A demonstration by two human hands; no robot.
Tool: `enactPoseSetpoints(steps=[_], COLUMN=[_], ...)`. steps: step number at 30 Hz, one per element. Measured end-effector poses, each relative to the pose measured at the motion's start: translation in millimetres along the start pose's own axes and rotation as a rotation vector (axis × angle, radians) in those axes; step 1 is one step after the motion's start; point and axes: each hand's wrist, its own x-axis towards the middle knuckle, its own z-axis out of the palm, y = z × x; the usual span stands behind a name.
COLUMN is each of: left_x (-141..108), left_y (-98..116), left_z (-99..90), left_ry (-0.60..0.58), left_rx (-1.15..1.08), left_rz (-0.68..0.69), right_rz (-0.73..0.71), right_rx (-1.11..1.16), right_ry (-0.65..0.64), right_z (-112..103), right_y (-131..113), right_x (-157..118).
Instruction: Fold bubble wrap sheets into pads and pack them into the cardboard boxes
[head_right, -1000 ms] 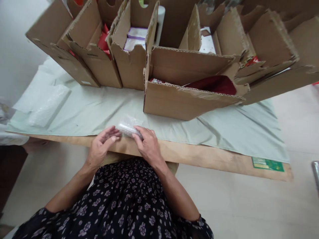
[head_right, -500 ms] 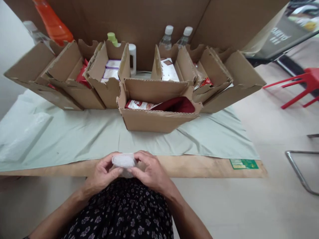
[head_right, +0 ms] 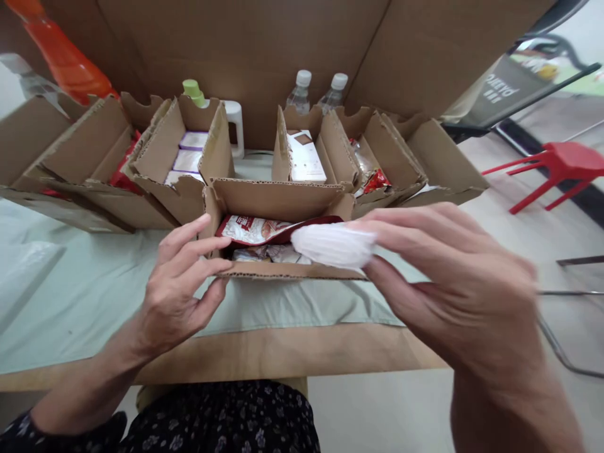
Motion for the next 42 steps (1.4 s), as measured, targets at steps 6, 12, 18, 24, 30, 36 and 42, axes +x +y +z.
enactPoseSetpoints(steps=[6,12,18,24,30,36,42], left_x=[-9,-8,-10,-12,-12,-37,-55], left_y=[2,0,2,2,6,6,-7], left_z=[0.3,3.1,5.8,8.5,8.9,5.3,36.9], left_ry=[-0.013,0.009,0.013,0.018,0.036,0.184,0.031], left_rx=[-0.016,-0.038,-0.059,-0.061,-0.025,-0.073,-0.53], left_rz=[-0.019,-0.029,-0.039,-0.019,-0.014,-0.238,-0.698], right_rz=[-0.377,-0.119,-0.082,-0.116,-0.116,0.138,0.458], right_rx=[-0.399,-0.419,-0.578,-0.577,-0.297,-0.084,0.235], right_ry=[-0.437,-0.87,-0.812,-0.829,-0.949,-0.174,0.117], right_z=[54,93,106,107,101,27,58], right_y=[2,-9,-21,-28,-13,-2,36], right_x=[67,95,96,95,102,37,-45])
